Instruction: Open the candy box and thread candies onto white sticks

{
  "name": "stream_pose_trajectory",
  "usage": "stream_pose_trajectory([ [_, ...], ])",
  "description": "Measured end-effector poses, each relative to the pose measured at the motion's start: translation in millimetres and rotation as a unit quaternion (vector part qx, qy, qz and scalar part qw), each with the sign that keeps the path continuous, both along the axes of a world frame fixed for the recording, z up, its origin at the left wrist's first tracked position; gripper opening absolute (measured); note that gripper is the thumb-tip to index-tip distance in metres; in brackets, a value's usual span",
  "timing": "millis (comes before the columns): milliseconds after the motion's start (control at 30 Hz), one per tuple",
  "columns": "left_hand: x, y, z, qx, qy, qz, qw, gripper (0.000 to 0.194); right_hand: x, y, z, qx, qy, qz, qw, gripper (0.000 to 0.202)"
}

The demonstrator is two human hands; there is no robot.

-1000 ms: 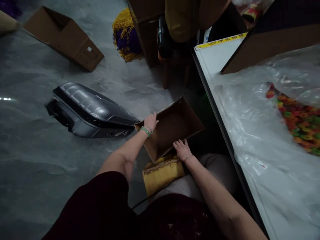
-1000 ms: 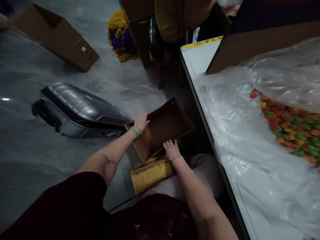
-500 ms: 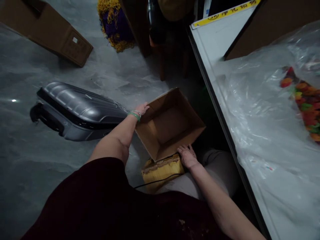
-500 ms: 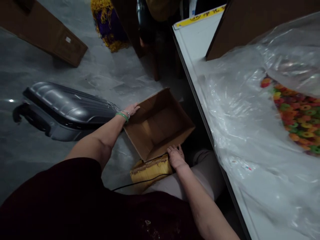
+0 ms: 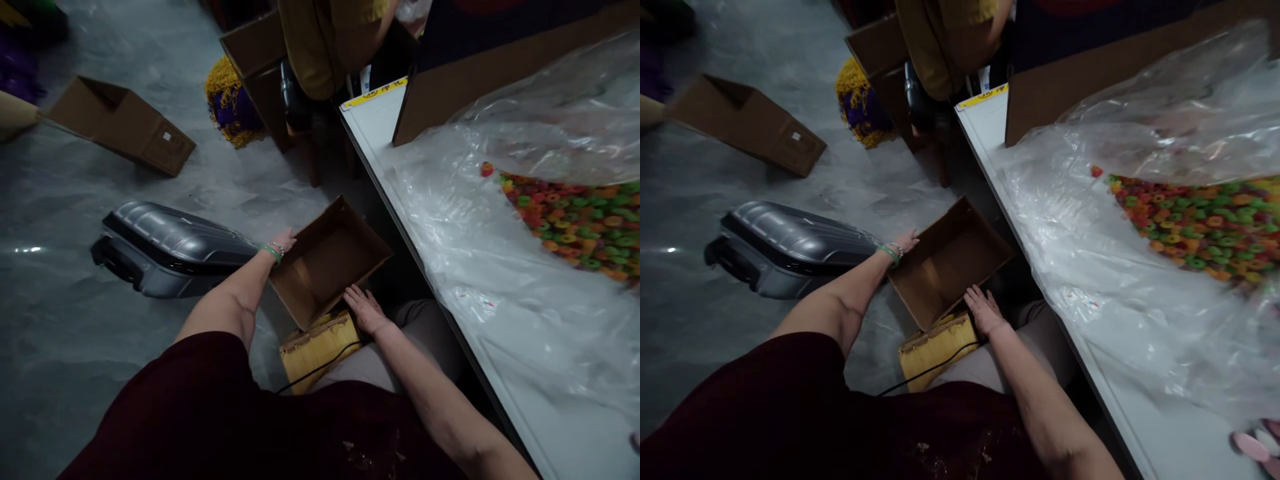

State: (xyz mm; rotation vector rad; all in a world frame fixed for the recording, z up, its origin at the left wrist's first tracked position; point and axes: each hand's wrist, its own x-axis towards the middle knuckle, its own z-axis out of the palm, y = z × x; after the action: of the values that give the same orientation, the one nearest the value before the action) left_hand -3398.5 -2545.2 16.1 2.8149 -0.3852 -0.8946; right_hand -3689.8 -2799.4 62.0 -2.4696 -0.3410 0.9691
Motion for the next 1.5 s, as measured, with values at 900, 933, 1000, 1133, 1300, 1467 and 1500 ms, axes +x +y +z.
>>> stream_pose_trajectory([
  [900,-228.8,-12.8,26.7,0.013,0.108,-0.172,0.979,0.040,-172.0,-35.7,169.7,-0.082,-0.365,-0.235,0.897,0.035],
  [933,-228.1,-12.9,25.8,0.010,0.100,-0.170,0.980,0.041,-186.4,-38.0,174.2,-0.086,-0.377,-0.266,0.883,0.035],
  [1000,-226.8,-19.0,29.2,-0.009,0.064,-0.175,0.982,0.043,-215.2,-44.2,182.0,-0.092,-0.397,-0.328,0.852,0.035],
  [1133,-232.5,-58.5,60.4,-0.135,-0.038,-0.226,0.964,0.039,-272.2,-63.1,187.4,-0.107,-0.449,-0.442,0.769,0.031],
  [1300,-268.0,-136.0,130.9,-0.327,-0.160,-0.357,0.860,0.034,-332.6,-89.2,173.2,-0.143,-0.470,-0.554,0.672,0.029],
  [1467,-300.3,-213.8,194.2,-0.332,-0.271,-0.489,0.760,0.035,-356.8,-99.8,160.6,-0.082,-0.451,-0.656,0.599,0.028],
  [1500,-303.7,-229.1,203.2,-0.325,-0.285,-0.496,0.753,0.036,-357.7,-99.1,160.6,-0.060,-0.440,-0.673,0.592,0.028],
])
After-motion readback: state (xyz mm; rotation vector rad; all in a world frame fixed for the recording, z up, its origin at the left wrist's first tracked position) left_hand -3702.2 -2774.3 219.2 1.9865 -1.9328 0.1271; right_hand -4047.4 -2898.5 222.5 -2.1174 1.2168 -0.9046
